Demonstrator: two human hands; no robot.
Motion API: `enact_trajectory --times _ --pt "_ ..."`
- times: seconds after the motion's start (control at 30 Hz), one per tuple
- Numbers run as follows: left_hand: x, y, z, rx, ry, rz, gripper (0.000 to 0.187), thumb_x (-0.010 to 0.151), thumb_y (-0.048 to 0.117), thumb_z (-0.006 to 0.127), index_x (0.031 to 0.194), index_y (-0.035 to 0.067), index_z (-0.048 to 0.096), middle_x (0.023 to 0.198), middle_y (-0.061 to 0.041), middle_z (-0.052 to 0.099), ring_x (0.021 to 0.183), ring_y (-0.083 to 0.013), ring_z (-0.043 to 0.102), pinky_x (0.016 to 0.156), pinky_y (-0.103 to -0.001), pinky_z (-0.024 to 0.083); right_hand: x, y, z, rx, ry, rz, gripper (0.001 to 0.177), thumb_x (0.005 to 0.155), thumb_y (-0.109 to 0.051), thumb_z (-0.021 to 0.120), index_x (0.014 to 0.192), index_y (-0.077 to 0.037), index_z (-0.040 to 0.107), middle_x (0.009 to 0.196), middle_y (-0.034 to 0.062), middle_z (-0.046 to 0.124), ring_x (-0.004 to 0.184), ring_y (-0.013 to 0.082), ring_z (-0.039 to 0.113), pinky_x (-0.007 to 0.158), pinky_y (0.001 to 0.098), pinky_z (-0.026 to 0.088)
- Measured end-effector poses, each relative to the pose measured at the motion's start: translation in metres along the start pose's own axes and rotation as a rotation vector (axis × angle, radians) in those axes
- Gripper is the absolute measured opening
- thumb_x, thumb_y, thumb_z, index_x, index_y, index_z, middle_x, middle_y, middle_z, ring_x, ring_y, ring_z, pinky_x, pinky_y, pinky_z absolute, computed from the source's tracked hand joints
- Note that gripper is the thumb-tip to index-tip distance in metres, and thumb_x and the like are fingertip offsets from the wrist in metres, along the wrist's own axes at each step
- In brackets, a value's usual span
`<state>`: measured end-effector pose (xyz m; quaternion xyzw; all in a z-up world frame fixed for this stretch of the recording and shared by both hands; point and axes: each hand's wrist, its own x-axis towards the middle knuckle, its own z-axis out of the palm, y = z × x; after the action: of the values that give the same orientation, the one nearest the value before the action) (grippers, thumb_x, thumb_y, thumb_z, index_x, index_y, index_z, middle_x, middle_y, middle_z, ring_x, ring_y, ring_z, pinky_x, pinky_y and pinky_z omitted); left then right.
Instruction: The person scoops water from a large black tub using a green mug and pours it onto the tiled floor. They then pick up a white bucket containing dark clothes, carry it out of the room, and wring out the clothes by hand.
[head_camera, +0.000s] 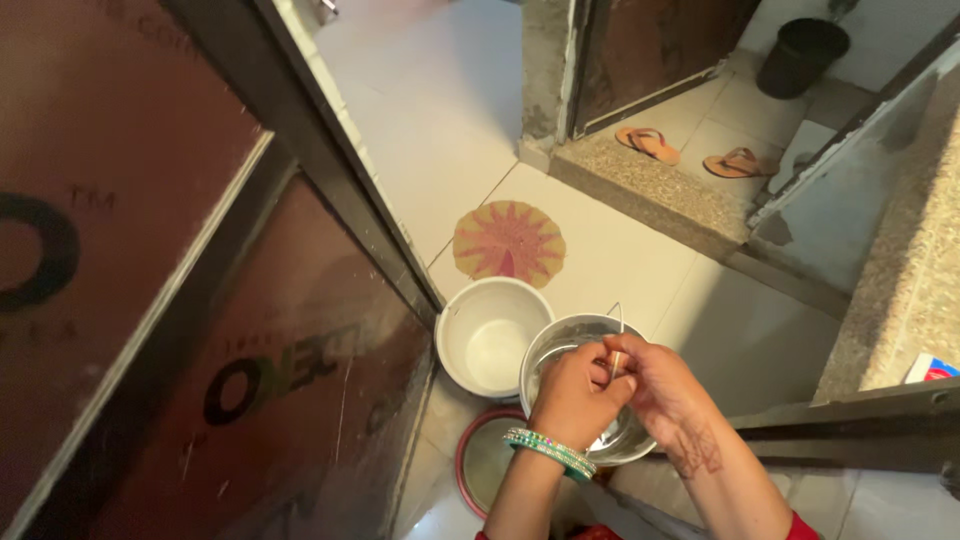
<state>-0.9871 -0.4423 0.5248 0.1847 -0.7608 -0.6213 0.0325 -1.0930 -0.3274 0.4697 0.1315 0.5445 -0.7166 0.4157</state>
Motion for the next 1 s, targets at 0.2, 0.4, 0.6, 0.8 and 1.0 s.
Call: enact_trajectory --times 0.2,0.4,0.6,0.8,1.0 --pt "0.055 0.008 0.002 0.039 0.169 0.124 0.028 0.083 0.020 0.075 0.104 0.002 0.070 0.080 -0.014 0.077 0.070 -0.0242 0.076 0.066 -0.037 0.059 0.002 -0.047 0.029 0.010 0.049 -0.070 0.022 0.094 -0.023 0.061 0.097 -0.003 0.070 0.086 0.0080 0.075 0.082 0.0205 0.070 0.081 0.0357 0.055" --pt "0.110 0.032 0.004 0.013 0.475 0.215 0.032 0.079 0.016 0.073 0.109 0.004 0.070 0.098 -0.016 0.072 0.090 -0.0309 0.070 0.083 -0.041 0.055 0.023 -0.109 0.061 0.055 -0.050 -0.091 0.029 0.096 -0.030 0.061 0.099 -0.002 0.069 0.089 0.0107 0.072 0.083 0.0227 0.069 0.081 0.0370 0.057" --pt "0.150 0.083 -0.009 0.178 0.477 0.271 0.033 0.075 0.013 0.071 0.107 0.006 0.071 0.112 -0.017 0.064 0.111 -0.0373 0.057 0.099 -0.047 0.046 0.068 -0.172 0.071 0.067 -0.138 -0.176 0.024 0.098 -0.030 0.064 0.086 -0.008 0.066 0.077 0.0058 0.068 0.069 0.0175 0.063 0.068 0.0320 0.053" --pt "0.242 0.086 -0.009 0.208 0.390 0.470 0.041 0.079 0.015 0.071 0.119 0.004 0.065 0.115 -0.016 0.063 0.112 -0.0368 0.055 0.101 -0.048 0.044 0.157 -0.236 0.068 0.106 -0.018 -0.189 0.024 0.096 -0.026 0.066 0.077 -0.013 0.060 0.067 0.0010 0.061 0.058 0.0141 0.056 0.059 0.0293 0.050" --pt "0.408 0.077 -0.051 0.293 0.207 0.255 0.022 0.080 0.012 0.070 0.100 0.003 0.069 0.092 -0.015 0.067 0.089 -0.0347 0.062 0.082 -0.047 0.050 0.288 -0.281 0.093 0.047 -0.010 -0.134 0.023 0.096 -0.028 0.066 0.084 -0.008 0.067 0.072 0.0020 0.065 0.062 0.0134 0.059 0.058 0.0286 0.049"
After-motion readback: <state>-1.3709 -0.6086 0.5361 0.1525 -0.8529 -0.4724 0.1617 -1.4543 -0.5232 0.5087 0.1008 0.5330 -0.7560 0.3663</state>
